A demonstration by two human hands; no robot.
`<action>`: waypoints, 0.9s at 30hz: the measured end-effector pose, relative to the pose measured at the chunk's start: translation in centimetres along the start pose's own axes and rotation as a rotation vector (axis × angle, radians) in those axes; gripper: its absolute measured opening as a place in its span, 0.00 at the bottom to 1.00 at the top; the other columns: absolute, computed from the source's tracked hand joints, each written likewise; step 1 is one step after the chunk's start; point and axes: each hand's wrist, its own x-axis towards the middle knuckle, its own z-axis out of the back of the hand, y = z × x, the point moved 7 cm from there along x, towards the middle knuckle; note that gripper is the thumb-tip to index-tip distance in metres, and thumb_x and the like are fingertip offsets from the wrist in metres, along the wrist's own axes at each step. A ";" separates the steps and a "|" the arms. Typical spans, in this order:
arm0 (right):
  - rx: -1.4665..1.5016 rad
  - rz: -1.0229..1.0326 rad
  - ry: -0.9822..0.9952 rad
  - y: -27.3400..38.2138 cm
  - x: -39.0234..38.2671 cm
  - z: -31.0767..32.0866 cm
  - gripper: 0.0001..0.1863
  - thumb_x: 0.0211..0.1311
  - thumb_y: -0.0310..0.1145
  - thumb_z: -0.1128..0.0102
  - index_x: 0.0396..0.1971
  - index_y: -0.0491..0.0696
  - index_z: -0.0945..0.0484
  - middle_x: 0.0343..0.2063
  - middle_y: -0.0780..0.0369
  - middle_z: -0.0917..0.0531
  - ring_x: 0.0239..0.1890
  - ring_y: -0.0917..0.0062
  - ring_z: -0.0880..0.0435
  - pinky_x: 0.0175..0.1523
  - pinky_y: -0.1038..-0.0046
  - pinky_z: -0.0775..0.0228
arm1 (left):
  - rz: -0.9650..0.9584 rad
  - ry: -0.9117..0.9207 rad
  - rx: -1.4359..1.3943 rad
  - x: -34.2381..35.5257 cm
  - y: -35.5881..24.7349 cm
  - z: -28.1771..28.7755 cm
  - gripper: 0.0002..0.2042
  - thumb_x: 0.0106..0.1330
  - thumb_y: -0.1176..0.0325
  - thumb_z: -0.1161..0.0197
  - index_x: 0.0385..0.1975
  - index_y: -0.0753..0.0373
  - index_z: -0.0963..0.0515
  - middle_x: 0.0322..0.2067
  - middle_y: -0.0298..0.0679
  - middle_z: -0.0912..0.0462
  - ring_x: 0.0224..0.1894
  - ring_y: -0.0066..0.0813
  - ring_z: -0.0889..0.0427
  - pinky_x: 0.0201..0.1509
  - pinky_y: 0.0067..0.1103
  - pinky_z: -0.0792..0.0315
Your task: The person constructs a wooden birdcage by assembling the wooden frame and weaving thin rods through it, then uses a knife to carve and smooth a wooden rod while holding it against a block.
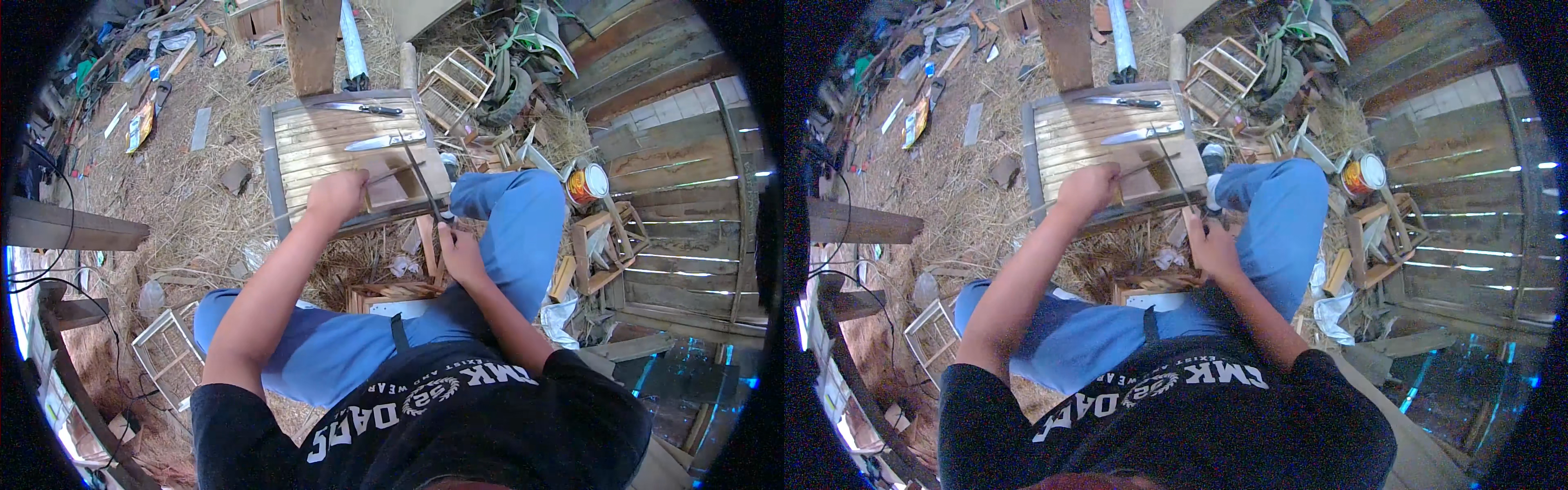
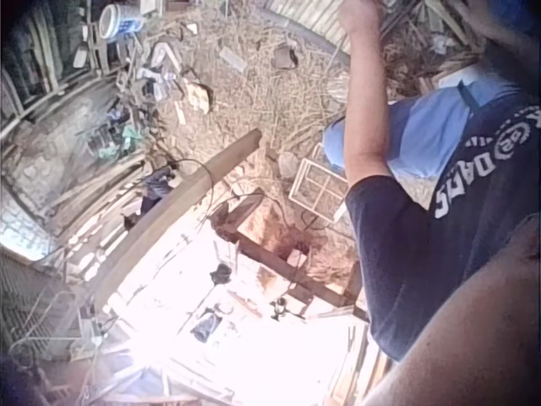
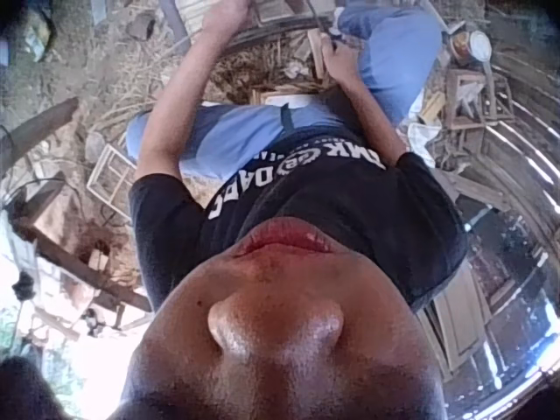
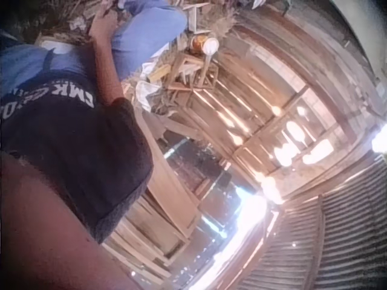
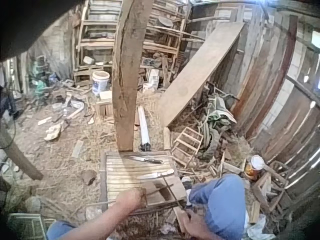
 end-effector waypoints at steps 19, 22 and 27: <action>0.365 0.033 -0.067 7.4 0.5 7.3 0.26 0.77 0.50 0.47 0.38 0.39 0.16 0.27 0.52 0.13 0.29 0.65 0.13 0.38 0.64 0.24 | -0.009 -0.007 0.116 0.7 -0.7 1.1 0.12 0.70 0.61 0.47 0.43 0.55 0.17 0.34 0.50 0.12 0.38 0.57 0.13 0.41 0.48 0.20; 0.114 -0.033 0.027 1.7 -0.6 2.5 0.30 0.77 0.56 0.52 0.34 0.40 0.19 0.26 0.52 0.18 0.31 0.61 0.18 0.40 0.60 0.29 | -0.052 0.006 0.106 1.0 -1.6 1.7 0.11 0.70 0.62 0.46 0.42 0.55 0.17 0.36 0.50 0.12 0.40 0.56 0.13 0.43 0.48 0.20; 0.682 -0.698 0.505 2.8 -1.5 1.7 0.33 0.76 0.62 0.53 0.22 0.47 0.26 0.12 0.65 0.29 0.12 0.74 0.29 0.22 0.66 0.36 | -0.011 0.004 0.107 0.4 -1.8 2.6 0.09 0.66 0.68 0.44 0.38 0.59 0.16 0.37 0.51 0.12 0.41 0.54 0.12 0.43 0.44 0.19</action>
